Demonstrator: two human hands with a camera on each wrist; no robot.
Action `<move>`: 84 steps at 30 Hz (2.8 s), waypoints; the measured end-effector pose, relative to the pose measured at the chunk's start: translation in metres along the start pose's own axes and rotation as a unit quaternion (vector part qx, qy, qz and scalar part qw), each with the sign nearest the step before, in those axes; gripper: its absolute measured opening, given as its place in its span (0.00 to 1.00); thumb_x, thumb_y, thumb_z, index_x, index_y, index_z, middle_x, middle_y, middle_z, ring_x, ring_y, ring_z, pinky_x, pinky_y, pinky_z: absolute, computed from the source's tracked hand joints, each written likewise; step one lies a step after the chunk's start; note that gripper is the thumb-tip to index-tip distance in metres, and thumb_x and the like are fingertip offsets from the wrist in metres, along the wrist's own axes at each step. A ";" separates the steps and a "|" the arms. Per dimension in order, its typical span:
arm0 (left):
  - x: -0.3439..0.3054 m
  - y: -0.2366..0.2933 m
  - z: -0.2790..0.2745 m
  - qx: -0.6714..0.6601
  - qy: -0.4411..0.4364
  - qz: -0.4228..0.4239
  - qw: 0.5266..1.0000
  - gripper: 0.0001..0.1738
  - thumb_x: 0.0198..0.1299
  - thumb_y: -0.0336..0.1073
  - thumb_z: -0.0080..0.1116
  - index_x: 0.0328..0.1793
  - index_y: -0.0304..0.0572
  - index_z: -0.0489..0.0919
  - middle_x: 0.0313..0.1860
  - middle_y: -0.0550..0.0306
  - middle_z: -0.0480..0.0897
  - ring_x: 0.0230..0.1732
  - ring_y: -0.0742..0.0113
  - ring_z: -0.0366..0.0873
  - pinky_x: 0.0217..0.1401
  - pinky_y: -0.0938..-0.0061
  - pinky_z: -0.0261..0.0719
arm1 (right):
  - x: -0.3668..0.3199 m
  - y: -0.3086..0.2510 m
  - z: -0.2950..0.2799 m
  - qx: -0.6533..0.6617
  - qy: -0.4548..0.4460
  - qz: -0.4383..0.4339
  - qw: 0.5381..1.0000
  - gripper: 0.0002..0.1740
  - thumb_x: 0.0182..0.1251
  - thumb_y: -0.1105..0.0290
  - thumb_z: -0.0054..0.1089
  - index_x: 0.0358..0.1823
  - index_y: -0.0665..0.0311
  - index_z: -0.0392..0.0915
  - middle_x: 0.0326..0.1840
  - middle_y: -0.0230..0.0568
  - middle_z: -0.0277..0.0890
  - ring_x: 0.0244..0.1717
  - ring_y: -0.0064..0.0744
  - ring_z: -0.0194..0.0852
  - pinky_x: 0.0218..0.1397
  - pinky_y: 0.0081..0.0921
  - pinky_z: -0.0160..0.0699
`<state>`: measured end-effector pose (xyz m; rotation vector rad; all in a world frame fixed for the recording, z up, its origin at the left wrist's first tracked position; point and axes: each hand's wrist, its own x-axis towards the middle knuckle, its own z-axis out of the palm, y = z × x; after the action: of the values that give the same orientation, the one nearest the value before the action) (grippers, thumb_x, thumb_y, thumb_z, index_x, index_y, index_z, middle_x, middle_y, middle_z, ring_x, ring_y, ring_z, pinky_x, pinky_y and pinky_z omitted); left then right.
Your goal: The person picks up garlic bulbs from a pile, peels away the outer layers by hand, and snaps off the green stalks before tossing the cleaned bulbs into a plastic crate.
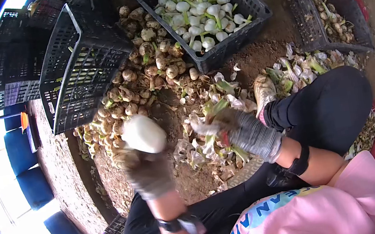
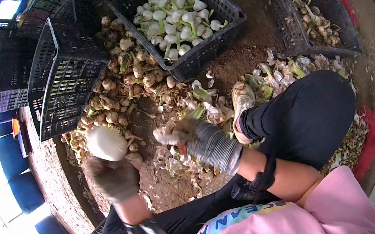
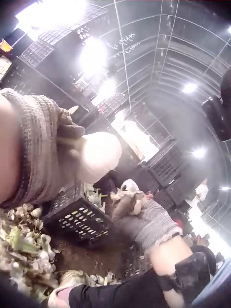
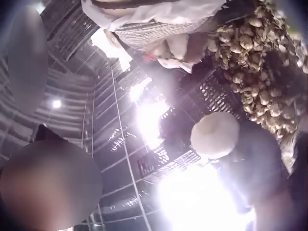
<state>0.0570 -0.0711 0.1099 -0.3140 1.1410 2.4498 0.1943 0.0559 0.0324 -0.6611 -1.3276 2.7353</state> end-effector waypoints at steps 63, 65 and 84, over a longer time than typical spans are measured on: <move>-0.050 -0.044 -0.048 0.380 -0.165 -0.068 0.908 0.28 0.46 0.57 0.52 0.42 0.41 0.66 0.34 0.56 0.72 0.34 0.66 0.72 0.30 0.76 0.74 | -0.019 0.010 0.013 -0.268 0.001 -0.184 0.946 0.09 0.53 0.69 0.48 0.34 0.67 0.69 0.28 0.43 0.71 0.30 0.34 0.71 0.33 0.23 0.69; -0.052 -0.069 -0.063 0.287 -0.073 -0.012 0.955 0.27 0.48 0.51 0.54 0.44 0.37 0.65 0.35 0.57 0.72 0.36 0.69 0.70 0.37 0.79 0.71 | -0.023 0.008 0.012 -0.367 0.016 -0.231 0.901 0.11 0.55 0.67 0.48 0.34 0.67 0.69 0.29 0.39 0.71 0.33 0.29 0.70 0.36 0.20 0.69; -0.036 -0.017 -0.036 0.260 -0.119 -0.116 0.951 0.23 0.37 0.31 0.64 0.42 0.34 0.69 0.40 0.52 0.70 0.34 0.68 0.71 0.37 0.79 0.71 | -0.024 -0.012 0.009 0.402 -0.101 0.046 0.909 0.18 0.55 0.62 0.51 0.46 0.61 0.64 0.38 0.38 0.70 0.38 0.31 0.71 0.40 0.34 0.73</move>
<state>0.0975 -0.0983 0.0886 0.0105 1.4862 1.8397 0.2106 0.0519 0.0546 -0.3675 -0.0808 3.0876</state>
